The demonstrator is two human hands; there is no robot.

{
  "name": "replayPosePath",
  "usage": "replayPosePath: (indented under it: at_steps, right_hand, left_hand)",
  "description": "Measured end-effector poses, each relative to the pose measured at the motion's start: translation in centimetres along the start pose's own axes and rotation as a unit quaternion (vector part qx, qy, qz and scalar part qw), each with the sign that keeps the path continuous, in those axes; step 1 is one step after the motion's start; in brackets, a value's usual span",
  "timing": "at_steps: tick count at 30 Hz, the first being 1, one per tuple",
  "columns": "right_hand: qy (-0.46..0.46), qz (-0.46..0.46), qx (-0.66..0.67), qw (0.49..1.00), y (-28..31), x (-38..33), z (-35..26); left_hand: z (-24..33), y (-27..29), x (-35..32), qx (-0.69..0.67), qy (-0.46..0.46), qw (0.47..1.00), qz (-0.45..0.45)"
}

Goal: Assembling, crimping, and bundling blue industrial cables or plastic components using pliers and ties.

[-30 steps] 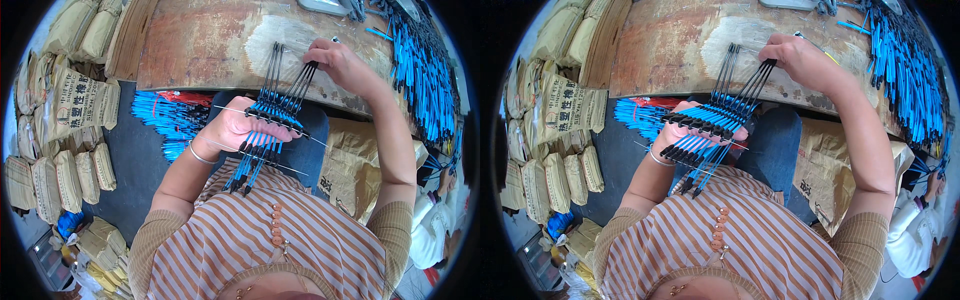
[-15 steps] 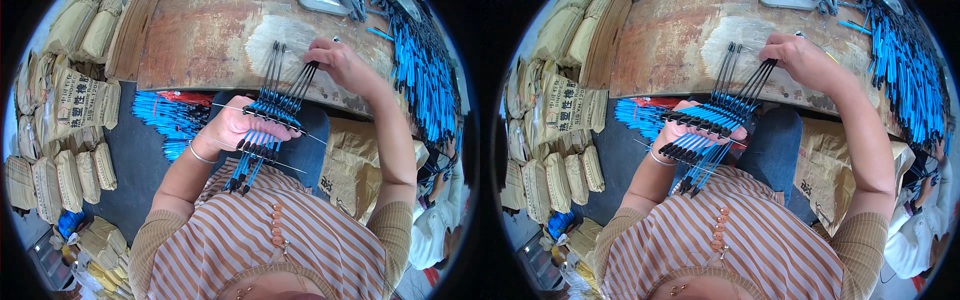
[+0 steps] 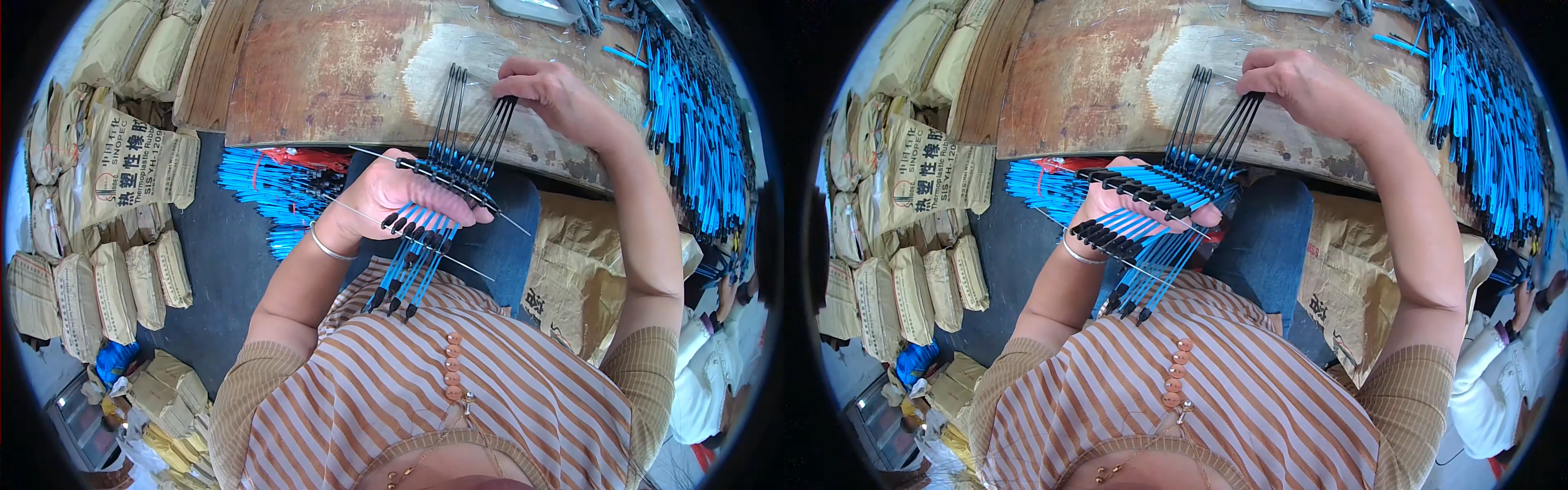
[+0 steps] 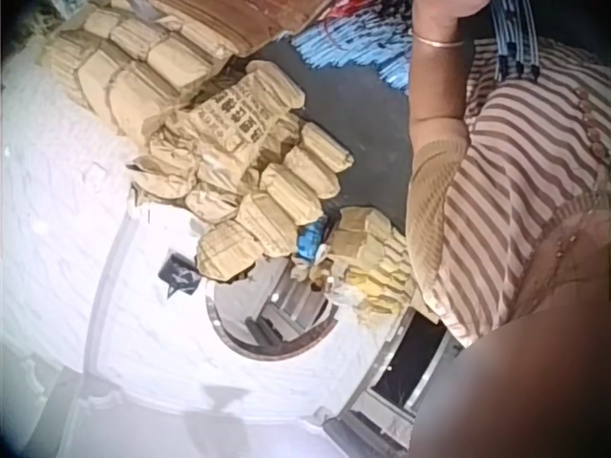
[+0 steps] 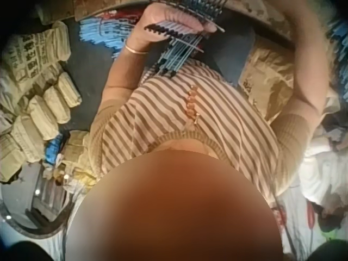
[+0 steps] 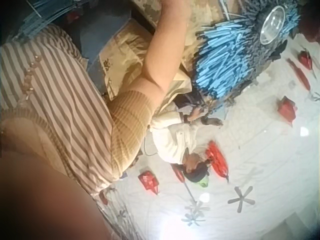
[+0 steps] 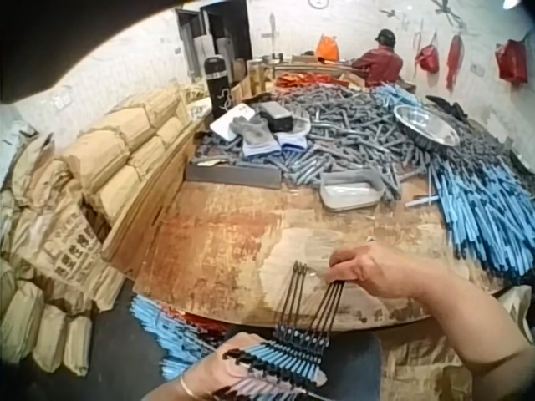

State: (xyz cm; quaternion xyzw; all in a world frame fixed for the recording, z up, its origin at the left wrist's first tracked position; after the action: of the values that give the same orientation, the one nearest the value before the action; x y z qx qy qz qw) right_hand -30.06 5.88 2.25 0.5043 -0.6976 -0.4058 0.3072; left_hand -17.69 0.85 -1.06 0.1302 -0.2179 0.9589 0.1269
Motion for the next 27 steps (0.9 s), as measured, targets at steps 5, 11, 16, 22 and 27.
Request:
replayPosePath:
  at_steps: [5, 11, 16, 22, 27]
  right_hand:
    - [0.017, 0.013, -0.075, 0.997, -0.2, 0.3, -0.7]
    - [0.037, 0.038, -0.282, 0.958, -1.3, 0.7, -2.5]
    - [0.038, 0.053, -0.367, 0.928, -2.2, 0.8, -3.7]
    - [0.039, 0.07, -0.373, 0.924, -2.2, 1.1, -4.0]
    - [0.047, 0.054, -0.386, 0.92, -2.5, 1.1, -3.3]
  left_hand:
    - [0.0, -0.2, -0.2, 0.0, -0.001, 1.0, 0.004]
    - [0.1, -0.1, -0.3, 0.001, -0.004, 1.0, 0.01]
    - [0.2, -0.1, -0.4, 0.001, -0.007, 1.0, 0.013]
    - [0.3, 0.1, -0.5, 0.0, -0.009, 1.0, 0.017]
    - [0.5, 0.2, -0.7, 0.001, -0.011, 1.0, 0.021]
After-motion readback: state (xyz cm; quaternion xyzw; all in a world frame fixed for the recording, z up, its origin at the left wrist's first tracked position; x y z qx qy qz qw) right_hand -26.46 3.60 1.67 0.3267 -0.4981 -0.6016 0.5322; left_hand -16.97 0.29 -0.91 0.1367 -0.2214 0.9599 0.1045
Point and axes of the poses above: each hand's wrist, its own x-axis towards the middle knuckle, its own y-axis out of the back of the hand, z = x × y, the point moved 10 cm from there along x, towards the middle knuckle, and after that the axes turned 9 degrees about -y, right-handed, at the moved point
